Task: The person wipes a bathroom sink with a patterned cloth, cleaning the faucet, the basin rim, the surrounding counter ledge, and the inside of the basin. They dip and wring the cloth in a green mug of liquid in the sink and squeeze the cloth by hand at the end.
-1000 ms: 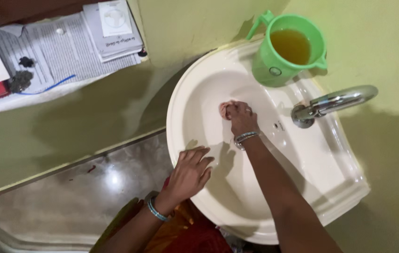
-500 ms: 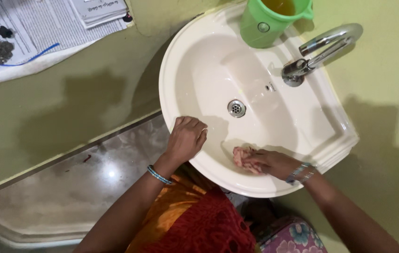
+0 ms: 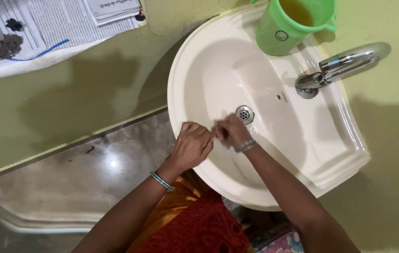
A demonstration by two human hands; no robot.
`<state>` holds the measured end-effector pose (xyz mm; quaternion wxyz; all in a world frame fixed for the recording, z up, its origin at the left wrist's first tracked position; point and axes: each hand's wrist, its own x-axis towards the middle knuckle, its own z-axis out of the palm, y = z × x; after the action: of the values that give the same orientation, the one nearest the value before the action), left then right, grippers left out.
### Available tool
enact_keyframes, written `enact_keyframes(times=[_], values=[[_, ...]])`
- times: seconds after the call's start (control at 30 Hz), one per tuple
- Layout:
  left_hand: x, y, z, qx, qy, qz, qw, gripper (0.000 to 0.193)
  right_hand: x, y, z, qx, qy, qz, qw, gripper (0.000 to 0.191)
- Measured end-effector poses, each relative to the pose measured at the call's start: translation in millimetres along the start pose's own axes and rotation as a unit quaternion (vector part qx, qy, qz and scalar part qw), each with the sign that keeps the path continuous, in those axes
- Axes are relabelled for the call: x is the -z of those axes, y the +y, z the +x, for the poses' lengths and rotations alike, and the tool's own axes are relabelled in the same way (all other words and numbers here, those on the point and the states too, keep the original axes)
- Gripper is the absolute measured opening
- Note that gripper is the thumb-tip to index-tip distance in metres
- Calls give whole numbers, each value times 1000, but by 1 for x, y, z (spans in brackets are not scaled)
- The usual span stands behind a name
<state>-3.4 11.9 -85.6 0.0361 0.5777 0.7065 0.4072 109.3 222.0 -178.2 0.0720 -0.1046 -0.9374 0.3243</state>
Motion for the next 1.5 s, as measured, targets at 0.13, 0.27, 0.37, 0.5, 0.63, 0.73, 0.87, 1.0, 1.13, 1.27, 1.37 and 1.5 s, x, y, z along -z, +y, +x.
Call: enact_keyframes(times=[0.13, 0.27, 0.37, 0.5, 0.63, 0.73, 0.87, 1.0, 1.13, 1.27, 1.37, 1.5], values=[[-2, 2, -1, -9, 19, -4, 1000, 9, 7, 19, 37, 16, 55, -163, 985, 16], [-2, 3, -3, -6, 14, -8, 1000, 8, 31, 38, 56, -93, -38, -190, 977, 6], [-1, 4, -4, -1, 14, -10, 1000, 8, 44, 49, 32, -77, 4, -267, 960, 14], [0, 6, -2, 1, 7, -6, 1000, 7, 46, 51, -27, -75, 51, -373, 923, 59], [-2, 6, 0, -3, 17, -15, 1000, 7, 77, 38, -75, -104, -142, -251, 952, 40], [-2, 5, -2, -5, 14, -9, 1000, 10, 98, -2, -109, -208, -323, -48, 922, 39], [-2, 3, -3, 11, 2, 9, 1000, 33, 102, -66, -119, -150, -294, 11, 944, 61], [-6, -1, -3, -13, -21, 55, 998, 67, 73, -99, -73, -216, -283, 72, 932, 45], [-9, -3, -11, -16, -13, 75, 997, 75, 25, -95, 12, -40, -146, 1, 989, 52], [-10, -5, -16, -3, -13, 71, 997, 75, -11, -74, 108, -58, 40, -29, 997, 55], [-9, -3, -15, 13, -35, 100, 994, 69, -2, -39, 155, 49, 194, -85, 976, 26], [-4, 0, -9, 30, -59, 103, 992, 66, 50, 14, 184, 129, 236, -348, 898, 14]])
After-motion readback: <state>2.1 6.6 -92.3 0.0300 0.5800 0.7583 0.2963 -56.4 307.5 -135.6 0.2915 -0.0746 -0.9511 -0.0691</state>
